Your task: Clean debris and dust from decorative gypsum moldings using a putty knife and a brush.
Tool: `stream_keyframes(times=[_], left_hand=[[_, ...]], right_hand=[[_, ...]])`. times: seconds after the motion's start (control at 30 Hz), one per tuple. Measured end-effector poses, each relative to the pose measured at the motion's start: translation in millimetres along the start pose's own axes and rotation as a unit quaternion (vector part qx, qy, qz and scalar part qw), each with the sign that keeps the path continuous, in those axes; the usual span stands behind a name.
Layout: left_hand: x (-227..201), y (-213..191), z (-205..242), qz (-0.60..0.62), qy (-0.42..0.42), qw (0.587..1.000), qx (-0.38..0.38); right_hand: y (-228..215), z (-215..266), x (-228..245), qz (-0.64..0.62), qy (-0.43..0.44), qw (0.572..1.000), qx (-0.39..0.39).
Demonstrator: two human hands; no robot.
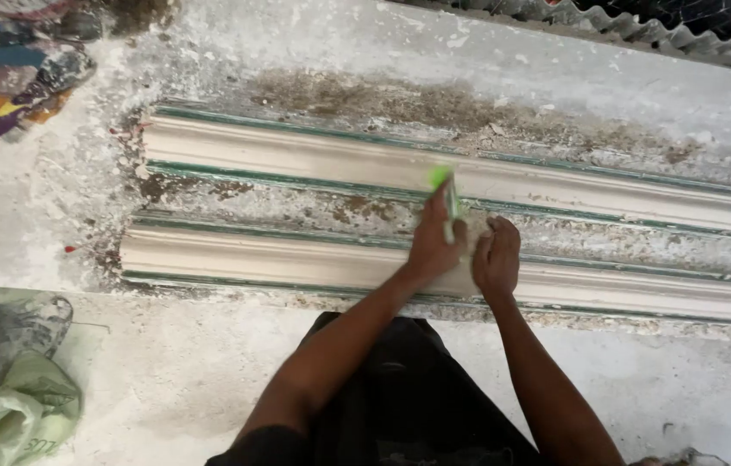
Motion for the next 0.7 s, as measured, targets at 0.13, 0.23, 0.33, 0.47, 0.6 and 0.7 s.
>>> stream_keyframes(times=[0.13,0.23,0.33,0.47,0.6,0.7], left_hand=[[-60.7,-74.7,1.0,0.097,-0.325,0.924,-0.175],[-91.6,-193.6,-16.0,-0.021,-0.167,0.966,-0.197],[-24.2,-279.6,6.3,-0.038,0.139,0.969,-0.2],[31.2,-216.8,33.7,-0.071,-0.03,0.985,-0.154],[4.1,-55.0,44.9,0.133,0.05,0.987,-0.079],[13.2,2.6,44.1,0.161,0.063,0.985,0.015]], right_hand=[[-3.9,-0.4,2.8,-0.014,-0.006,1.0,-0.002],[-1.0,-2.1,1.5,-0.015,-0.013,0.999,-0.025],[-9.3,-8.5,15.1,0.007,-0.023,0.999,-0.038],[-4.8,-9.3,11.9,0.007,-0.024,0.999,-0.029],[-9.2,-6.3,12.8,0.002,-0.041,0.999,-0.012],[1.4,-3.8,-4.7,-0.008,-0.029,1.0,0.0]])
Point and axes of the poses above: each hand's wrist, its own z-axis away from the middle knuckle, its own y-axis out of the palm, x = y × z, the point moved 4 cm from there along -z, towards the middle knuckle
